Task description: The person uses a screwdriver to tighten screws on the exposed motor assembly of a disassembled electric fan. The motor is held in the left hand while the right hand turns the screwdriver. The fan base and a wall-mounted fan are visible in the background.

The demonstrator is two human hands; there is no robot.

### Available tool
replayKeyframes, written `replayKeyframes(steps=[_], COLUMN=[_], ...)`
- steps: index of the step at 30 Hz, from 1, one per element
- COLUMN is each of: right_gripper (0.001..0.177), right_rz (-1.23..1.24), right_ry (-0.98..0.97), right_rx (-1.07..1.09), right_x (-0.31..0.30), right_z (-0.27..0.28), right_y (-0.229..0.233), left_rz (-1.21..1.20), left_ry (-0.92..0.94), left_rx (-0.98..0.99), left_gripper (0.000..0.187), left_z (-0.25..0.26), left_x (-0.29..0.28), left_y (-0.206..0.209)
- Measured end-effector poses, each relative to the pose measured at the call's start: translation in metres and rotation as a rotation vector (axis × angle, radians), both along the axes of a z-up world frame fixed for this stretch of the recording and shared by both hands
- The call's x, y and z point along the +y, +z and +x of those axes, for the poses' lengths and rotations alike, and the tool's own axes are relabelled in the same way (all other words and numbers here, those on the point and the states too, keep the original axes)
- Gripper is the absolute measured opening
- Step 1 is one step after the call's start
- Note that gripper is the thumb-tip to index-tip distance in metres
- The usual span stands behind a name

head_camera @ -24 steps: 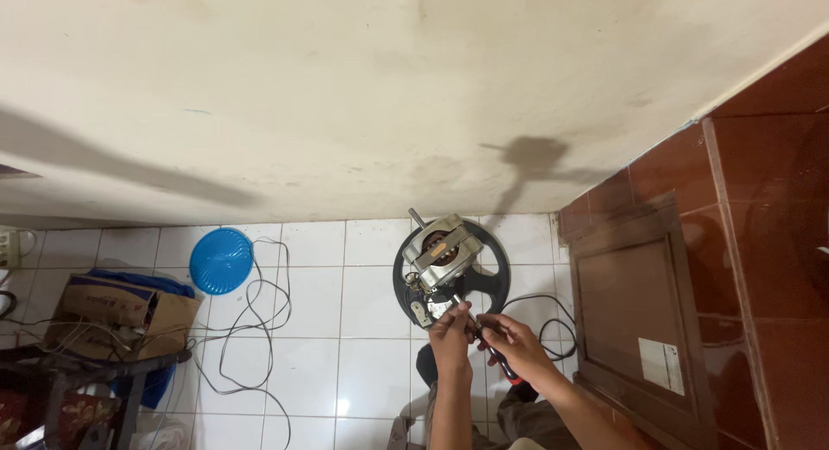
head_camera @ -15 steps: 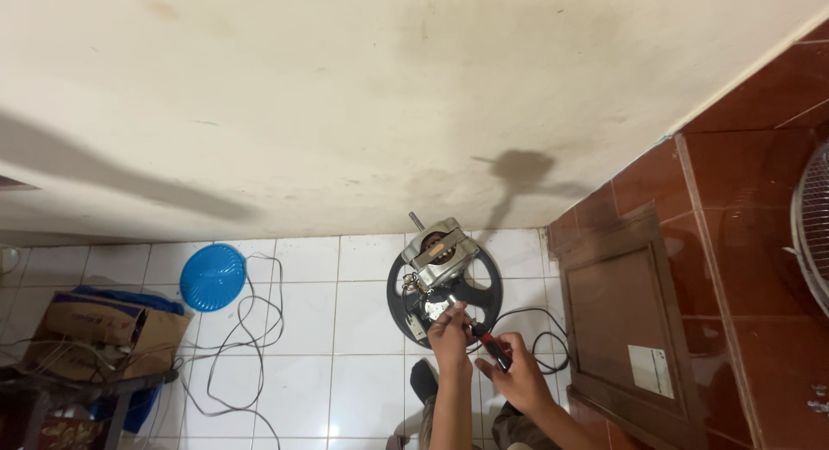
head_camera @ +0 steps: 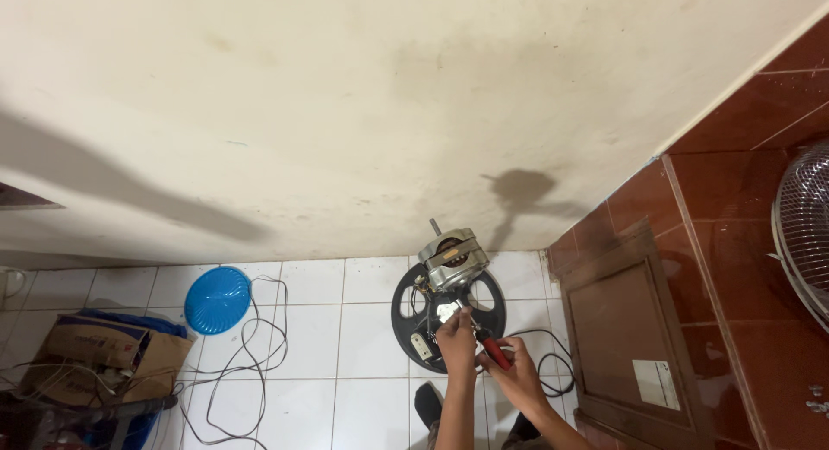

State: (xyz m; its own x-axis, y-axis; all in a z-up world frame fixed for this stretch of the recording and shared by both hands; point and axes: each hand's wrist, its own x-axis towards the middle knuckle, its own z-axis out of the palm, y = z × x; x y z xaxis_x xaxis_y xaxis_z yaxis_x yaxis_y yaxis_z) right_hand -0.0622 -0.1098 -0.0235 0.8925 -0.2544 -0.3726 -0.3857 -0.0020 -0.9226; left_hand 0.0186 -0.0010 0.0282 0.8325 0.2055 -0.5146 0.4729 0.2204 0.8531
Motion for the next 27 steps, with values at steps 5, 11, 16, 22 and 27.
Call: replayKeyframes(steps=[5,11,16,22,27], right_gripper=[0.027,0.04,0.032,0.028,0.032], right_rz=[-0.003,0.092,0.016,0.032,0.143], right_ry=[-0.077,-0.064,-0.064,-0.083,-0.1], right_rx=[0.019,0.192,0.083,0.161,0.152], right_x=[0.006,0.002,0.017,0.033,0.044], right_z=[0.003,0.008,0.013,0.014,0.012], right_y=[0.01,0.016,0.018,0.021,0.022], left_rz=[0.022,0.058,0.097,0.216,0.376], left_ry=[0.022,0.037,0.027,-0.024,-0.143], left_rx=[-0.018,-0.098,-0.166,-0.166,-0.189], left_gripper=[0.031,0.029,0.03,0.031,0.03], left_z=[0.009,0.014,0.016,0.015,0.018], left_x=[-0.001,0.002,0.006,0.015,0.03], left_y=[-0.007,-0.015,-0.018,-0.006,0.022])
